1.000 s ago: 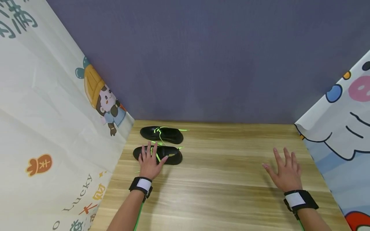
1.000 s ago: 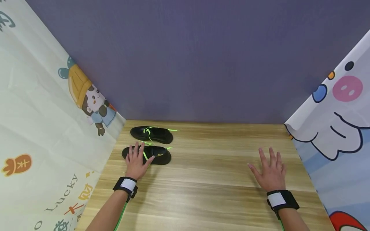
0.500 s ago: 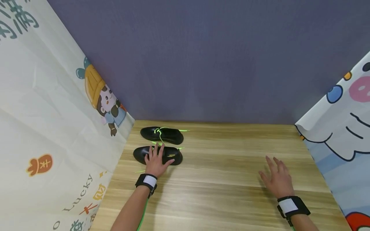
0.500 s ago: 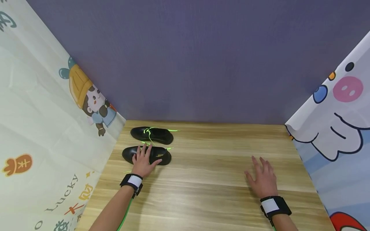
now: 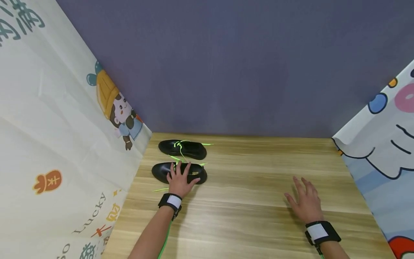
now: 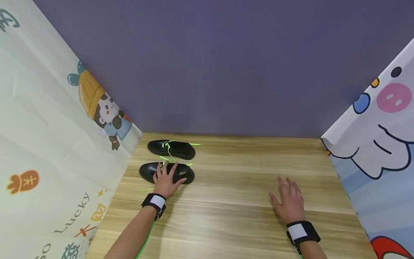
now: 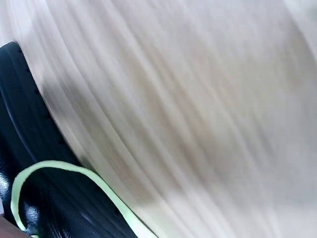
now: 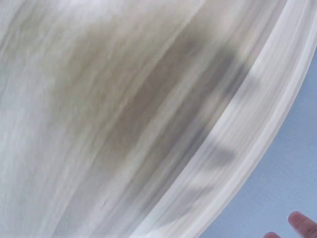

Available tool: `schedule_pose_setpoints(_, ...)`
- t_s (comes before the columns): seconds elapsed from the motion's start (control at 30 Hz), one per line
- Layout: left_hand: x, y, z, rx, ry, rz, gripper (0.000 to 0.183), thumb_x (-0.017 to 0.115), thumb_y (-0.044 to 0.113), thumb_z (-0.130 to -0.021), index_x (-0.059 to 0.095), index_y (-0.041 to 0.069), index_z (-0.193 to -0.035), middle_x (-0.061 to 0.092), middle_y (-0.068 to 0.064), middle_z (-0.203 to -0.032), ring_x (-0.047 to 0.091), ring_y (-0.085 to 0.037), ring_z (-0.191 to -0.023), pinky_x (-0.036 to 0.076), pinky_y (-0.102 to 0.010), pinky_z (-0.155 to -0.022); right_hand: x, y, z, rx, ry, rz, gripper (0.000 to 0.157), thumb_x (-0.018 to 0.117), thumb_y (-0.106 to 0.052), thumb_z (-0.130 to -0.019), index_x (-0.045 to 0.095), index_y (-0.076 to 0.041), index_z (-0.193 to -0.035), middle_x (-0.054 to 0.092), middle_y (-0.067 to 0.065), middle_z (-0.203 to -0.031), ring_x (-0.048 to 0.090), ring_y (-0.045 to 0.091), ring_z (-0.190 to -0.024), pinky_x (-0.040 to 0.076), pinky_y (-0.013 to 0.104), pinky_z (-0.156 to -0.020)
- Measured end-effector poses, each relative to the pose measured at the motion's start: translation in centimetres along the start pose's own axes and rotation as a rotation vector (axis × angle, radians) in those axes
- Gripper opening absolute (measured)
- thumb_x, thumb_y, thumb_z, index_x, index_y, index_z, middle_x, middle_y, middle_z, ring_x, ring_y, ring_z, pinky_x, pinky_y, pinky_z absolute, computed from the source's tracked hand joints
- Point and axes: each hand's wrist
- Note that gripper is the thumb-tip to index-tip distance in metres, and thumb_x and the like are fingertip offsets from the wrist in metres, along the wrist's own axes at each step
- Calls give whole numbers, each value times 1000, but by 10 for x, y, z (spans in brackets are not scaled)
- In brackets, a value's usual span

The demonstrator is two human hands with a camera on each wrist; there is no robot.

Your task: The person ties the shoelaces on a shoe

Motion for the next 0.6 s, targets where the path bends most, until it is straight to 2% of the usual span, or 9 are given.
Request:
schedule_pose_setpoints(0.2,5,16,8,26,11,-3,82,63,73,-82,48,27,-148,34,-20,-155,19,-52,-144,29,-76,-100,4,-5,0,-18,10,-53,72,73,-27,-90,40,-4,-149,36,37,-142,32,63,-127,31,79,-87)
schedule_pose_setpoints(0.43,1,43,21,87,-6,16,81,68,70,-80,52,24,-145,37,-21,-151,21,-52,-143,31,-76,-99,6,-19,-2,-52,10,-106,71,77,-21,-87,43,0,-146,37,37,-141,32,62,-127,29,76,-93)
schedule_pose_setpoints(0.6,2,58,29,131,-21,19,79,69,72,-78,54,26,-141,39,-20,-150,24,-52,-142,31,-76,-99,10,-29,-4,-81,-9,-107,73,78,-19,-85,43,-1,-146,39,36,-140,34,61,-126,31,75,-93)
Point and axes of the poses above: each hand's wrist, its own z-axis away from the middle knuckle, its own x-axis out of the palm, y = z × x
